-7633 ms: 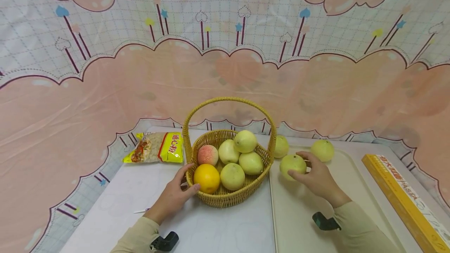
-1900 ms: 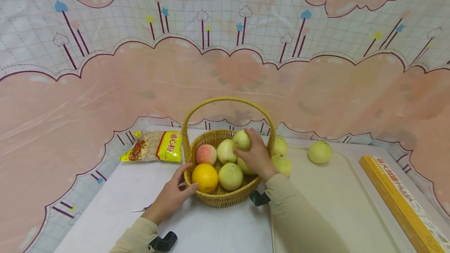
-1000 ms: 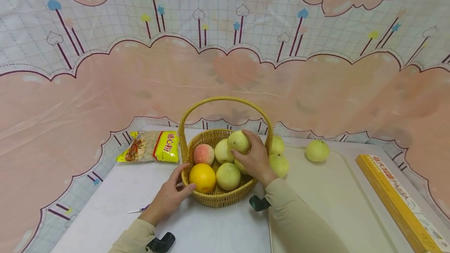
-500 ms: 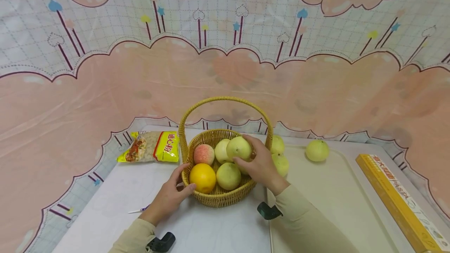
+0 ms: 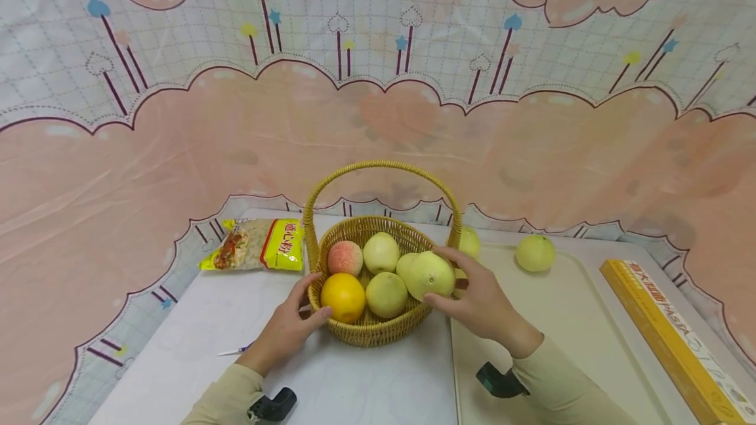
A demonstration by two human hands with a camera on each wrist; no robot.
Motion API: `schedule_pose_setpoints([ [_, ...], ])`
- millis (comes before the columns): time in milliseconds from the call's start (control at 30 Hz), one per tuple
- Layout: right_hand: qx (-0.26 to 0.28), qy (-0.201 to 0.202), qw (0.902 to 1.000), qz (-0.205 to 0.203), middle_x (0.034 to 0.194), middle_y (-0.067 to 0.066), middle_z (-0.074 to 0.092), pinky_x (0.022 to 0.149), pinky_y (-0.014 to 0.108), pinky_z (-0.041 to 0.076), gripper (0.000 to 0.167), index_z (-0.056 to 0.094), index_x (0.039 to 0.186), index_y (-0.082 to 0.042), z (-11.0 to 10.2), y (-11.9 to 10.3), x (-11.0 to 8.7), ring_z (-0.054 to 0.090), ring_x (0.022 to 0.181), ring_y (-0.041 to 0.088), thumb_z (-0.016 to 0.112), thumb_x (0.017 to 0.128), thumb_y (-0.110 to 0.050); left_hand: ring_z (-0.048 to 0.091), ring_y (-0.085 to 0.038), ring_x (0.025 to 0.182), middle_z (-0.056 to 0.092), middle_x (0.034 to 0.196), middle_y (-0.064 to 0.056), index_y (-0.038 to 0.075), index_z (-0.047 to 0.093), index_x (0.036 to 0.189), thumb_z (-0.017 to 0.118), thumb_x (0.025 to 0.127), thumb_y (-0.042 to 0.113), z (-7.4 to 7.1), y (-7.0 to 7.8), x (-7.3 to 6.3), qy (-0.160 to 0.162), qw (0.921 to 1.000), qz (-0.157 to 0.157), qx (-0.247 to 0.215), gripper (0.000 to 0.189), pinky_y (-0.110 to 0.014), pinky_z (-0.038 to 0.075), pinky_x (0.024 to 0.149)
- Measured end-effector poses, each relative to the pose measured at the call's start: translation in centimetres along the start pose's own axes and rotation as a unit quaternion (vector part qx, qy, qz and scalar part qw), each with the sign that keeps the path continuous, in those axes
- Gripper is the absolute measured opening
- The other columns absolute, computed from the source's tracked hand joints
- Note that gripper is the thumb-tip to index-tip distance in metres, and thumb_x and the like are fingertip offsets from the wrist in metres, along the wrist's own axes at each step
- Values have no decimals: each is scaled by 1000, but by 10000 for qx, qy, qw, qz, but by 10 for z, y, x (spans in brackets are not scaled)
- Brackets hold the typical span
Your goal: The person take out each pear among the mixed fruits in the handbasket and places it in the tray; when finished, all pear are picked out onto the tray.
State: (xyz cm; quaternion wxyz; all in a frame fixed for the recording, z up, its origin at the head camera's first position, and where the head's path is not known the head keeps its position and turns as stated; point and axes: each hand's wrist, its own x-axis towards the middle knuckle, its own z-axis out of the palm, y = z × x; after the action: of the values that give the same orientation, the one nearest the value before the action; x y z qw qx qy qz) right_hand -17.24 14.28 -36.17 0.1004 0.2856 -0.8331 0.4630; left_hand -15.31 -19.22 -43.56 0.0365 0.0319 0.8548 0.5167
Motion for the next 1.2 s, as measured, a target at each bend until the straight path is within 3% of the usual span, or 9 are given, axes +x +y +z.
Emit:
schedule_pose_setpoints([
  [433,-424,433,9981,-83,122,13,62,77,28,59,65,56,133,-1,-42,11,-33,58,102,10,87,75,-2,48,-38,131,42,150,-24,22,29,156,68,96,38,-2,1,-2,-29,10000,-16,-9,73,-54,41,108],
  [1000,-1354,862,9831,882,123,18,60,75,9,50,69,52,138,-1,-91,39,-66,47,102,-9,86,79,-8,49,-38,130,42,150,-23,23,31,155,68,95,40,-1,-1,-1,-13,10000,-36,4,72,-54,41,107],
  [1200,-1162,887,9806,1308,130,23,53,74,7,49,67,48,140,3,-107,59,-74,44,99,-16,82,84,-9,50,-39,129,42,150,-23,23,31,155,68,95,39,-1,-1,-2,9,10000,-38,27,72,-54,42,107],
])
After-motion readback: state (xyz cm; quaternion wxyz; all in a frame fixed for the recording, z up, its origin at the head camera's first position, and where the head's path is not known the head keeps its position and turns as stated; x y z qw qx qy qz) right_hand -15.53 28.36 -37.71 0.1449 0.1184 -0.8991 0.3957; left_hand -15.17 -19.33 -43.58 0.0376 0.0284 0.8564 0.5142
